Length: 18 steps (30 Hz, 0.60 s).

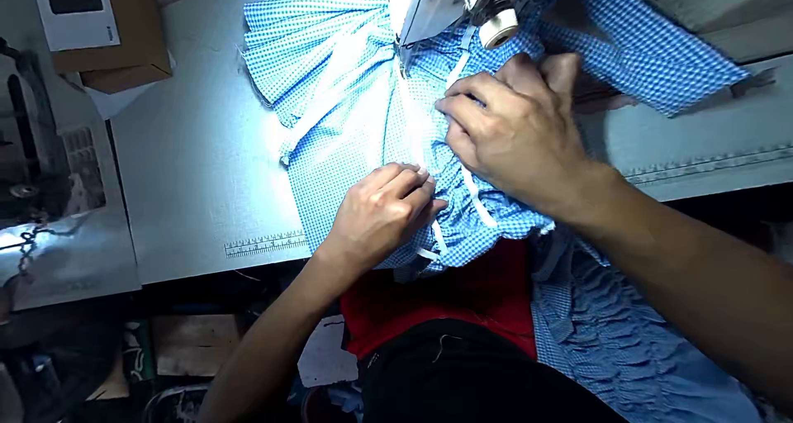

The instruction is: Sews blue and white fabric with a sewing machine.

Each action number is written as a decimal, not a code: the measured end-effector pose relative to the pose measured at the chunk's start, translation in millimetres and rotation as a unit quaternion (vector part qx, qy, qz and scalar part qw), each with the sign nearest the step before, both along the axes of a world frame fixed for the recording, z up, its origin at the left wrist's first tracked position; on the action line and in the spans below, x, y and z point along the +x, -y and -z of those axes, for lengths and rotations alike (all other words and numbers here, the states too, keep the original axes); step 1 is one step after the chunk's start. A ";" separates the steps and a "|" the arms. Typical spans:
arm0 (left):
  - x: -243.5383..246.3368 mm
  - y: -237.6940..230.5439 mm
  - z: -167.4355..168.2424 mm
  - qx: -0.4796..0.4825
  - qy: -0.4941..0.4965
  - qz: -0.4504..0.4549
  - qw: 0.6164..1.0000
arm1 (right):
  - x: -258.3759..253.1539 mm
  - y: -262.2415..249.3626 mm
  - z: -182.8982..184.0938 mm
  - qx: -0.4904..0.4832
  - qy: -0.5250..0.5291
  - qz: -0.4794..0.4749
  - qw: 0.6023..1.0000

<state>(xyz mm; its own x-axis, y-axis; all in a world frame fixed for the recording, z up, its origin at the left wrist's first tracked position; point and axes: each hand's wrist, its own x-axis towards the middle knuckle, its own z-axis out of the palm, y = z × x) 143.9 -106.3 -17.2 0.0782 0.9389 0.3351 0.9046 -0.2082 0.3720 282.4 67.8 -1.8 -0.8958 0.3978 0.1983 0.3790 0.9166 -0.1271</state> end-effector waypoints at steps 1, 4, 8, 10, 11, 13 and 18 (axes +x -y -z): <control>-0.3 0.4 0.0 0.000 0.000 -0.001 1.000 | -0.8 -0.6 -0.2 0.000 0.005 0.006 1.000; -1.6 -0.9 0.6 -0.002 0.002 -0.002 1.000 | 0.4 -1.2 -1.6 0.002 0.007 0.004 1.000; -2.6 -3.6 -0.3 -0.001 -0.002 -0.002 1.000 | 1.0 -4.0 -0.2 -0.004 -0.004 -0.002 1.000; -3.1 -4.1 -0.1 0.002 -0.006 -0.006 1.000 | 0.6 -3.1 -0.9 -0.010 0.000 0.019 1.000; -3.2 -4.0 -0.1 0.000 -0.004 -0.005 1.000 | 1.0 -1.2 -1.4 -0.016 0.005 0.019 1.000; -3.4 -5.0 -1.0 -0.003 0.002 -0.004 1.000 | 2.4 0.7 -1.0 -0.025 -0.001 0.002 1.000; -3.0 -5.6 -2.1 -0.008 0.002 -0.011 1.000 | 2.4 -1.9 -0.7 -0.006 -0.009 0.003 1.000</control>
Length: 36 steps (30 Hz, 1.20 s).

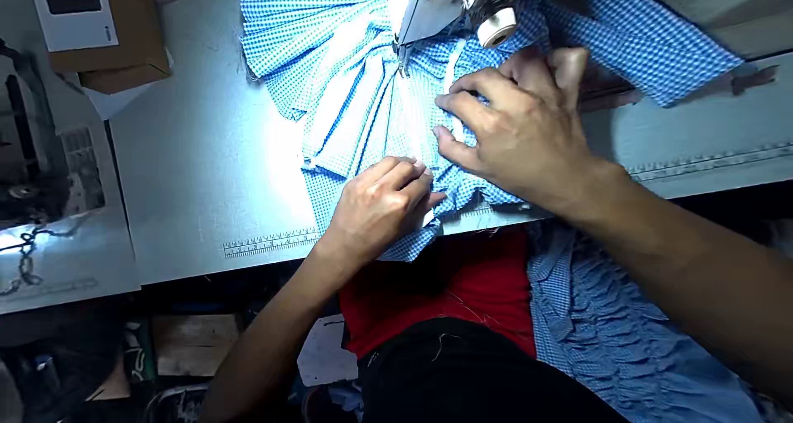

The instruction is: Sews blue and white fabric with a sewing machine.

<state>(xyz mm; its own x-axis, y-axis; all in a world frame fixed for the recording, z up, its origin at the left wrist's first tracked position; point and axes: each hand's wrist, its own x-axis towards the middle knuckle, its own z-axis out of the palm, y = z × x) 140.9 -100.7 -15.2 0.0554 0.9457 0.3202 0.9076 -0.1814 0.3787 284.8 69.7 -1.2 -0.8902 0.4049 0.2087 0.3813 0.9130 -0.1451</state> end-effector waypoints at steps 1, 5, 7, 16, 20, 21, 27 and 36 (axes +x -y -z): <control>0.0 0.1 0.6 0.000 0.000 -0.001 1.000 | 0.3 0.9 -0.3 0.001 0.003 -0.001 1.000; -2.3 -2.1 1.7 0.005 -0.007 -0.004 1.000 | -0.8 -1.3 3.5 -0.005 -0.015 -0.029 0.999; -3.5 -2.6 2.1 0.009 -0.011 -0.008 1.000 | -1.4 -3.9 1.6 -0.009 -0.004 -0.008 1.000; -19.1 -11.6 11.1 0.011 -0.025 -0.010 1.000 | -12.1 -8.6 0.0 0.009 0.020 0.025 0.999; -32.7 -19.9 15.1 0.014 -0.002 0.002 1.000 | -21.4 -18.3 1.8 0.014 0.020 0.054 0.998; -37.2 -22.6 15.1 0.014 0.006 0.009 1.000 | -24.7 -22.5 2.5 0.013 0.015 0.061 0.998; -67.6 -46.6 12.8 0.011 0.028 0.064 0.998 | -34.7 -13.5 -4.5 0.037 -0.046 0.072 0.996; -157.2 -44.2 -15.2 -0.025 -0.107 -0.061 0.992 | -22.6 -0.9 15.4 -0.082 -0.068 0.021 0.994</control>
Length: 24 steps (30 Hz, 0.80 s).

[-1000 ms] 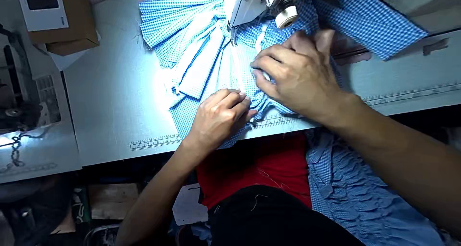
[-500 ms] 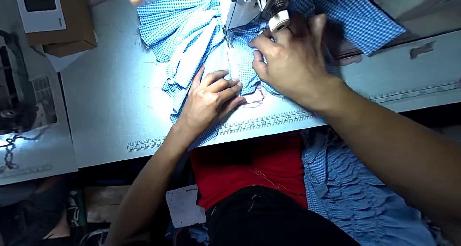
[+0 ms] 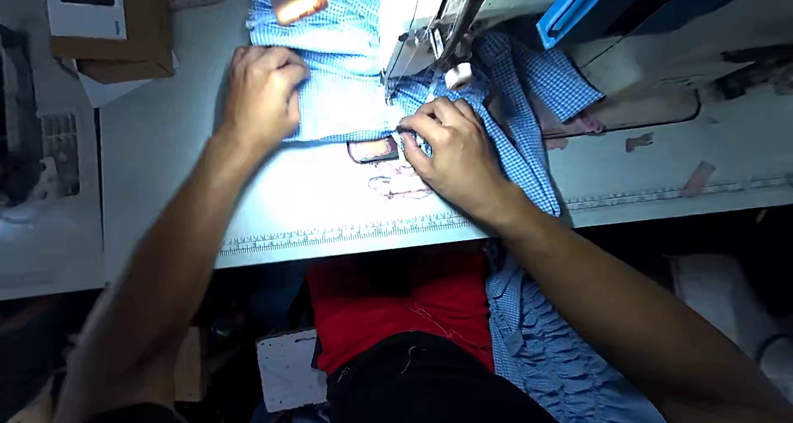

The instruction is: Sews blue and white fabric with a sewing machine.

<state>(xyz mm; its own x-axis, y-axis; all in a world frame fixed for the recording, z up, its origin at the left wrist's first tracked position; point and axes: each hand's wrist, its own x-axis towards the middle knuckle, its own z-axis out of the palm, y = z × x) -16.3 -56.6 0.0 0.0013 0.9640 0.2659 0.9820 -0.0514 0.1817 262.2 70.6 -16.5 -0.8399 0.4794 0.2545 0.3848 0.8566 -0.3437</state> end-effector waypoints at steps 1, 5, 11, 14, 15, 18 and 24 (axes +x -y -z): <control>20.8 -3.3 -5.4 0.041 0.006 0.009 0.999 | -1.2 -1.7 0.1 0.001 -0.009 0.002 1.000; 91.0 -13.9 29.3 0.072 0.142 0.033 0.987 | 0.0 0.6 2.5 -0.014 -0.019 -0.009 1.000; 102.4 -7.5 23.9 0.128 0.141 0.101 0.977 | 5.9 -16.8 0.7 -0.009 -0.006 -0.031 0.999; 136.2 29.6 20.2 0.090 0.152 0.128 0.976 | 4.2 -29.9 -0.4 -0.007 0.010 -0.019 1.000; 150.7 39.2 24.0 0.082 0.158 0.134 0.975 | 3.0 -33.8 -0.1 -0.004 0.009 -0.017 1.000; 164.7 46.2 26.4 0.063 0.174 0.088 0.979 | 0.4 -39.6 1.3 0.003 0.007 -0.025 1.000; 109.0 6.2 14.4 0.018 0.095 -0.142 0.985 | 0.8 -34.5 0.2 0.011 0.015 -0.017 1.000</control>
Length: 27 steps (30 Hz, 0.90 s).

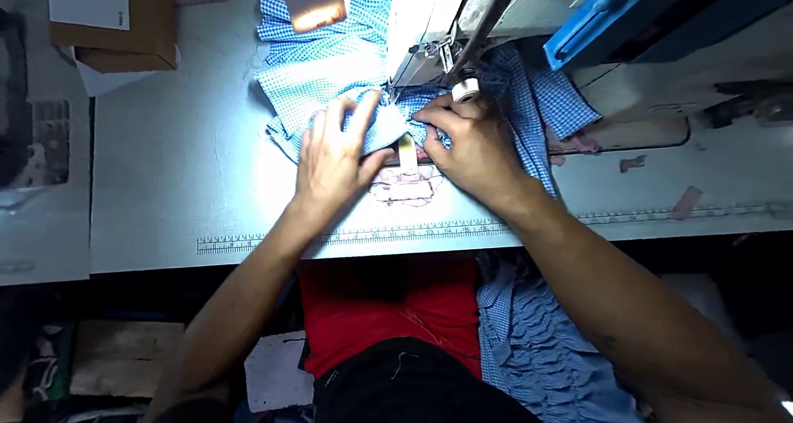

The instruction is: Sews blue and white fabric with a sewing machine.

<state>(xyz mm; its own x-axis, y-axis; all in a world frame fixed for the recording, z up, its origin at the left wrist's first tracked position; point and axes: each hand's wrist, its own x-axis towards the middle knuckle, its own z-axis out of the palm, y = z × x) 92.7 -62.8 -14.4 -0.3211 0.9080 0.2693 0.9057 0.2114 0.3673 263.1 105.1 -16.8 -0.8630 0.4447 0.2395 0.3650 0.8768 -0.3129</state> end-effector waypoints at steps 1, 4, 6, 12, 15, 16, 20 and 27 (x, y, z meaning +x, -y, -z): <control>-16.9 -0.2 3.6 -0.003 -0.011 -0.005 1.000 | -0.6 1.0 -0.3 0.002 -0.001 0.000 1.000; -94.0 15.5 6.3 -0.004 -0.024 0.083 0.996 | -0.2 0.1 -1.7 0.007 0.005 -0.002 1.000; -125.6 30.6 -18.5 -0.088 -0.057 0.049 0.993 | 2.1 2.3 -1.5 0.006 0.013 0.004 1.000; 16.3 2.8 -43.4 0.072 -0.031 0.009 0.997 | 1.6 10.1 -2.8 -0.008 0.009 0.012 1.000; 32.5 -27.7 -10.5 0.056 0.000 -0.060 0.997 | 1.2 7.1 -3.2 -0.012 0.017 0.008 1.000; 31.4 -33.9 -3.9 0.041 0.030 -0.075 0.996 | 1.9 7.0 -2.0 -0.008 0.014 0.010 1.000; 21.3 -45.0 7.9 0.071 0.076 -0.042 0.994 | 1.2 7.3 -0.3 -0.003 0.008 0.010 1.000; 31.0 20.6 8.3 0.110 -0.025 0.190 0.975 | 4.8 -4.7 -0.3 -0.008 0.010 -0.022 1.000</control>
